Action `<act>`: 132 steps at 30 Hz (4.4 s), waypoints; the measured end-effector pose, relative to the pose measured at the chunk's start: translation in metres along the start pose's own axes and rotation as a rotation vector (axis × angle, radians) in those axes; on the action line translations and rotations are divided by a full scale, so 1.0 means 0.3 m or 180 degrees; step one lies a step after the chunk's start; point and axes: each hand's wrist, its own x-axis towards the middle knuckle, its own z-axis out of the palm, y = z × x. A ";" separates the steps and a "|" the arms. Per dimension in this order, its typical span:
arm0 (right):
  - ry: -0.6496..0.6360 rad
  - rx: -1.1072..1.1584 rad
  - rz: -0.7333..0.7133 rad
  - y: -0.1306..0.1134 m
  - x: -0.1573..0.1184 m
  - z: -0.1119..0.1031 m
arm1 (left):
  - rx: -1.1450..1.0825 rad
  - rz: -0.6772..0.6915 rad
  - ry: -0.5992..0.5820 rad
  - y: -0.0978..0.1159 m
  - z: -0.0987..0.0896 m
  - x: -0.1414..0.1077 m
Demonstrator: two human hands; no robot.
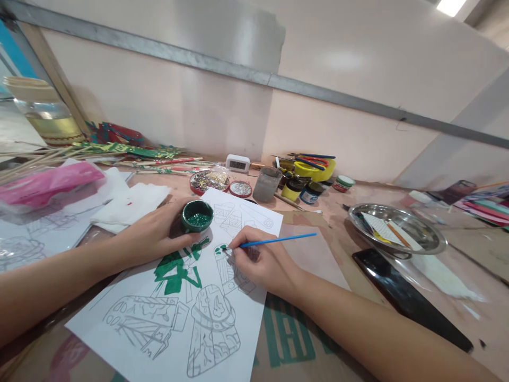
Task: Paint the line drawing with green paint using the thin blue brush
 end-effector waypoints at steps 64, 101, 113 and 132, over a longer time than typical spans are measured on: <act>-0.0086 -0.0191 -0.0225 -0.015 0.003 -0.011 | -0.0017 0.0055 0.0023 0.000 0.000 0.003; -0.0039 -0.0119 -0.0126 -0.007 0.003 -0.004 | -0.0057 0.0065 -0.0025 0.006 -0.008 0.003; -0.0059 -0.0319 -0.0191 -0.001 0.009 -0.001 | -0.0048 0.0065 -0.0027 0.008 -0.007 0.004; -0.0068 -0.0296 -0.0161 -0.007 0.006 -0.006 | -0.0081 0.0015 -0.0036 -0.002 -0.001 0.002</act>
